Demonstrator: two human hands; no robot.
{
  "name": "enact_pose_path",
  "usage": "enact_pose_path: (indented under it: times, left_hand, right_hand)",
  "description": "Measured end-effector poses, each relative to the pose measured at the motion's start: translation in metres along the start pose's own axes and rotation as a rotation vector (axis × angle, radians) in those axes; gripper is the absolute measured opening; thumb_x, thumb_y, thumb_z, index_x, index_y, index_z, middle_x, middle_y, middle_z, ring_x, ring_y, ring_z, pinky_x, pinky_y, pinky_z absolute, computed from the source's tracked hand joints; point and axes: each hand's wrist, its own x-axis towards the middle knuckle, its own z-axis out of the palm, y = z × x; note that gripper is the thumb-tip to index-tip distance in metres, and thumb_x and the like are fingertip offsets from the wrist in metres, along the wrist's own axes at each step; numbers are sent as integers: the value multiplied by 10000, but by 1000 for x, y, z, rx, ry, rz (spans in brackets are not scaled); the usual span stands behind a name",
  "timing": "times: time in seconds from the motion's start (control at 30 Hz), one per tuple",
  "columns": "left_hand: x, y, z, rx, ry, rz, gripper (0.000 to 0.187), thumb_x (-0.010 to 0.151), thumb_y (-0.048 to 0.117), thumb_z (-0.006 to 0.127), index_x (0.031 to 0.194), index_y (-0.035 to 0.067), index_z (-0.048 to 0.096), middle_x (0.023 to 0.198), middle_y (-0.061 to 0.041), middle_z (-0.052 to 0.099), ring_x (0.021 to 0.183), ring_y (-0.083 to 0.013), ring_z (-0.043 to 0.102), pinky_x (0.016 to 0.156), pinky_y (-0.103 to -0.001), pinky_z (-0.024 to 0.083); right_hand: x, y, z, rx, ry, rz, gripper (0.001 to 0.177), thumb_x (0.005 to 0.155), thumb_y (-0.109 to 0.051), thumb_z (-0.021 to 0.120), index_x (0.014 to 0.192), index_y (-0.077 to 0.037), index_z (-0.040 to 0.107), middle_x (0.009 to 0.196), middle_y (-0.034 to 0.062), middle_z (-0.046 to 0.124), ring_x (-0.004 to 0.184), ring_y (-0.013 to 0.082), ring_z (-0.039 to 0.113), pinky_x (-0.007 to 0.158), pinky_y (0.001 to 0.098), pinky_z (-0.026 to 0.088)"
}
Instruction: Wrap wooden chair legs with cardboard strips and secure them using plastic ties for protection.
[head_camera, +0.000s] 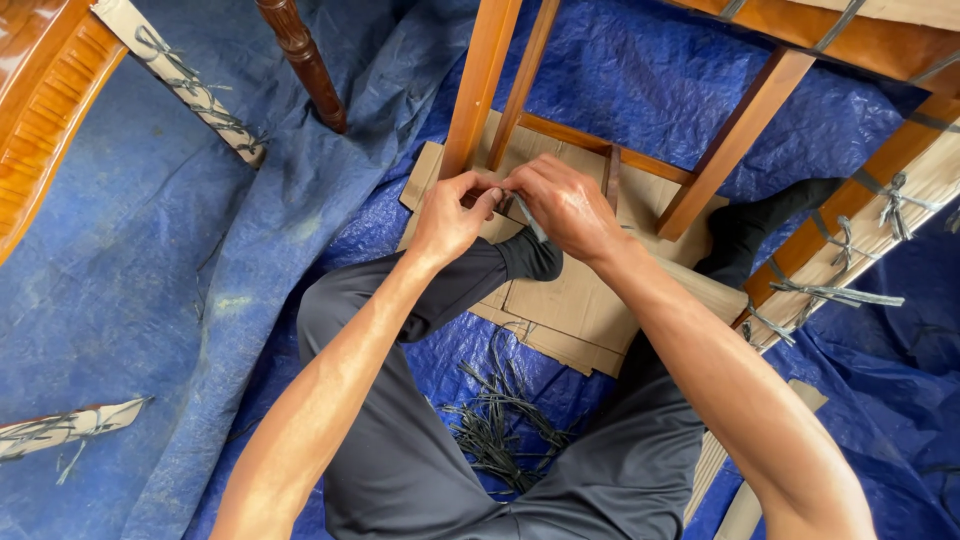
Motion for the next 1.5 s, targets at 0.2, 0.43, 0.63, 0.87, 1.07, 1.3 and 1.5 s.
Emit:
enact_pose_path:
  times: [0.2, 0.43, 0.63, 0.87, 1.07, 1.3, 1.5]
  left_hand:
    - [-30, -6, 11, 287, 169, 49, 125, 925, 159, 675, 904, 42, 714, 946, -96, 656, 748, -237, 715, 689, -419, 521]
    - [-51, 7, 12, 326, 166, 40, 98, 929, 146, 667, 921, 50, 686, 976, -84, 618, 708, -231, 679, 652, -425, 501]
    - [-48, 22, 6, 309, 238, 63, 96, 911, 144, 703, 882, 54, 687, 927, -56, 622, 576, -181, 618, 580, -369, 486]
    - [-8, 37, 7, 296, 303, 236, 110, 891, 141, 755, 846, 58, 699, 891, -35, 621, 587, -153, 617, 573, -346, 486]
    - [5, 40, 5, 334, 295, 329, 97, 898, 135, 763, 876, 58, 709, 934, -32, 649, 681, -202, 642, 620, -361, 508]
    - [-18, 15, -9, 439, 108, 393, 114, 947, 178, 719, 946, 69, 751, 952, -42, 716, 830, -285, 693, 709, -397, 535]
    - [-14, 39, -11, 383, 100, 128, 187, 1004, 229, 728, 927, 69, 787, 902, -47, 713, 732, -238, 706, 643, -389, 521]
  right_hand:
    - [-10, 4, 1, 79, 56, 274, 108, 930, -34, 706, 1033, -39, 672, 958, 132, 699, 886, 327, 683, 738, 424, 541]
    - [-1, 14, 25, 80, 97, 441, 83, 960, -86, 717, 980, -35, 655, 900, 139, 730, 814, 318, 687, 674, 416, 504]
    - [5, 31, 31, 649, -27, 730, 105, 1014, -118, 618, 999, -18, 592, 925, 61, 784, 678, 118, 607, 613, 288, 505]
    - [12, 25, 19, 574, -202, 705, 162, 971, -149, 671, 1017, 4, 695, 886, 73, 764, 801, 91, 689, 719, 279, 553]
    - [8, 27, 16, 491, -254, 608, 201, 957, -163, 638, 1050, -9, 726, 908, 40, 762, 846, 96, 693, 759, 289, 552]
    - [7, 35, 22, 644, -288, 674, 237, 1027, -240, 628, 986, -29, 729, 856, 7, 727, 778, 65, 616, 717, 256, 526]
    - [5, 43, 16, 710, -340, 641, 231, 1037, -252, 657, 957, -38, 696, 871, 5, 698, 795, 63, 576, 714, 248, 495]
